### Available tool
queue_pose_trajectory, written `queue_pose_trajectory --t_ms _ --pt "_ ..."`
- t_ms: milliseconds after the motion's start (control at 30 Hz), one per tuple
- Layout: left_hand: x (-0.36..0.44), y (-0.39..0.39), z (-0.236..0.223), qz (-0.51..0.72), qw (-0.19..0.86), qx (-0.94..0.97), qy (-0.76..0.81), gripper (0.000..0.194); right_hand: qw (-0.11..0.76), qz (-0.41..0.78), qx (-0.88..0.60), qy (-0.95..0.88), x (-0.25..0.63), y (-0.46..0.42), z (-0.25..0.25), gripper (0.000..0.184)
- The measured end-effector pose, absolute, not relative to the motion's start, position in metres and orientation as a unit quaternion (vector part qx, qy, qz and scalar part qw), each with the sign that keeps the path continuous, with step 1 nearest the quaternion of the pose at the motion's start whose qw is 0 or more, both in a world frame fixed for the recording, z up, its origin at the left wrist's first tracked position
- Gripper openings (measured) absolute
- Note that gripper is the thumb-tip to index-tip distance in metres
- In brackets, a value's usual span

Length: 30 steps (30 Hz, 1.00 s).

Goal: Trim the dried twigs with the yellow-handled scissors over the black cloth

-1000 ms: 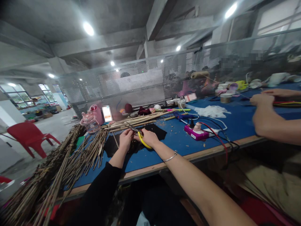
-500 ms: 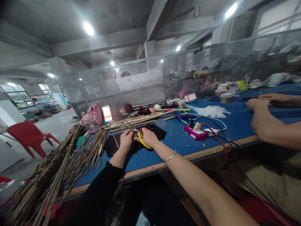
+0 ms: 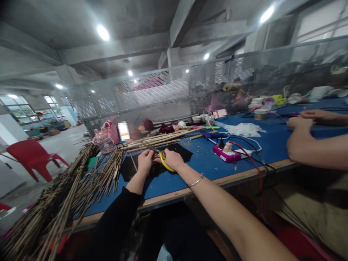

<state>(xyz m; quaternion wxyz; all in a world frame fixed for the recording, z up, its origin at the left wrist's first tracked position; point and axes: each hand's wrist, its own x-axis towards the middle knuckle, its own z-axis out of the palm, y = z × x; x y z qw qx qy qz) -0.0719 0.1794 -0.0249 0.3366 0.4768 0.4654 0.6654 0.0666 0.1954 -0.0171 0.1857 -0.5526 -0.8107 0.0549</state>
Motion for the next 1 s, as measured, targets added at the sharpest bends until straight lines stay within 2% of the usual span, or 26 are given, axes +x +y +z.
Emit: queue_pose_trajectory --t_ms 200,600,1000 --pt "-0.073 0.1845 -0.0288 0.671 0.34 0.459 0.473 0.02 0.189 0.029 -0.551 -0.812 0.0662 0.1935 -0.0173 0.063" --pt "-0.077 0.1784 -0.025 0.585 0.206 0.537 0.572 0.021 0.195 0.027 -0.532 -0.824 0.0668 0.1932 -0.0191 0.062" --pt "-0.0791 0.1789 -0.0272 0.573 0.224 0.534 0.58 0.024 0.179 0.048 -0.554 -0.812 0.0687 0.1999 -0.0215 0.062"
